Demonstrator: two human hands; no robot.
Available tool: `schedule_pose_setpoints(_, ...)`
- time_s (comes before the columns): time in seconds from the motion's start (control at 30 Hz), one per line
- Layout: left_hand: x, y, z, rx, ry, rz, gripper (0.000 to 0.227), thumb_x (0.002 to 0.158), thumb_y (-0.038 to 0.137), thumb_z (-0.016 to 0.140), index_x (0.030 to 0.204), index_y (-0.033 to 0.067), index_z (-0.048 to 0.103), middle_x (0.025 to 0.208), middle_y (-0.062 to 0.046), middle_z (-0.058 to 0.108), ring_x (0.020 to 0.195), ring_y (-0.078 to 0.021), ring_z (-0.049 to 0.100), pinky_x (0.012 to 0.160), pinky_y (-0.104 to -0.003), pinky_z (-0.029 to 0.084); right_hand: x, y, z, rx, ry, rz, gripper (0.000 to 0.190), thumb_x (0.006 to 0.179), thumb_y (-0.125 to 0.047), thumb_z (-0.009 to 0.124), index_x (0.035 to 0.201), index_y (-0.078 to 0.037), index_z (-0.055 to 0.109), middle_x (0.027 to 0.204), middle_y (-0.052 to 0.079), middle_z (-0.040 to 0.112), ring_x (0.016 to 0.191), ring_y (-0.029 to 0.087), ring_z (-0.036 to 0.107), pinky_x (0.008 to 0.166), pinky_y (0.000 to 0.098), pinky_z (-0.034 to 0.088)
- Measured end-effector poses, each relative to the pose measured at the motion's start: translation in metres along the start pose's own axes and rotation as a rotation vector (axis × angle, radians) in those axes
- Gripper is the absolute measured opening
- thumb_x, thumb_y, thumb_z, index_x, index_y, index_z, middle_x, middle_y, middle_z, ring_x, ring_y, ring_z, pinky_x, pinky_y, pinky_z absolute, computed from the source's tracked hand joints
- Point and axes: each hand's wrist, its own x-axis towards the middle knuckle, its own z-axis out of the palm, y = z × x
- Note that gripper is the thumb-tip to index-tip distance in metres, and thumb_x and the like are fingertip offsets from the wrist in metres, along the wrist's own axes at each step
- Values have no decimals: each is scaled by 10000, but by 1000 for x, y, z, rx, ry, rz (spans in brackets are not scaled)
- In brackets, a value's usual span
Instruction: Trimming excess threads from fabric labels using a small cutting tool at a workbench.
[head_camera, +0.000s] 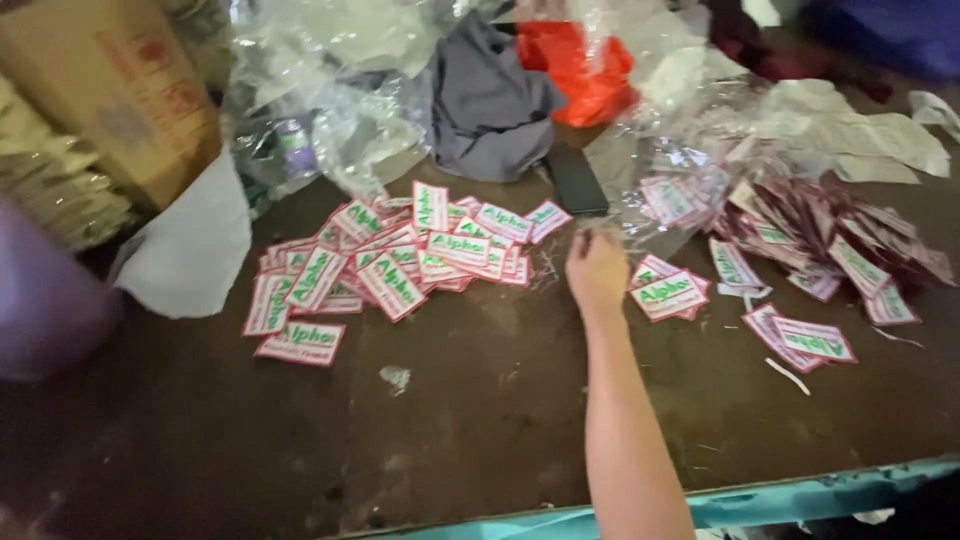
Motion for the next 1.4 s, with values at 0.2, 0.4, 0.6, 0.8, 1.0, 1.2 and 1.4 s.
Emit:
schedule_pose_setpoints(0.2,95,135,88,101,-78,105,524,946,240,476,1453,112,513,1460,-161,488,1387,-356,447,1122,-384,427,0,-12,4,52,-252,-2,253,961,-330,638,1171,-198,690,1093,46,679,991,319,723,824,486,606)
schedule_pose_setpoints(0.4,228,260,247,-394,-182,482,553,905,199,543,1452,127,509,1613,-82,274,1498,-410,259,1056,-602,427,18,-11,-11,124,-351,117,379,941,-458,634,1009,-95,717,943,158,723,972,418,723,847,558,580)
schedule_pose_setpoints(0.6,268,287,313,-279,-468,511,581,988,365,398,1567,362,342,1651,63,285,1536,-372,199,1153,-629,318,18,-14,-10,47,-661,-35,251,870,-469,712,1018,-266,716,1008,-47,725,1057,248,711,928,422,558)
schedule_pose_setpoints(0.8,248,221,284,-213,-570,381,532,1020,514,276,1540,424,339,1645,58,325,1495,-408,298,1181,-617,249,20,-19,-19,89,-679,-37,199,881,-454,746,968,-277,721,928,-5,706,1038,262,707,915,434,575)
schedule_pose_setpoints(1.0,219,153,269,-120,-575,245,550,1006,414,286,1550,389,365,1645,-1,347,1494,-406,313,1197,-574,265,17,-20,-17,64,-672,-33,215,880,-471,747,979,-282,720,931,-8,707,1040,256,706,919,431,571)
schedule_pose_setpoints(1.2,198,106,266,-84,-573,242,545,998,390,321,1539,342,367,1615,-65,384,1466,-444,349,1171,-606,311,17,-14,-14,74,-689,-70,212,903,-489,715,999,-302,691,965,-8,689,1053,260,692,926,446,568)
schedule_pose_setpoints(1.4,216,169,254,-268,-81,565,511,931,275,564,1413,108,544,1430,-225,543,1353,-468,478,1138,-579,343,15,-16,-16,84,-646,-58,204,869,-440,756,973,-270,708,939,-6,713,1044,266,702,918,454,573)
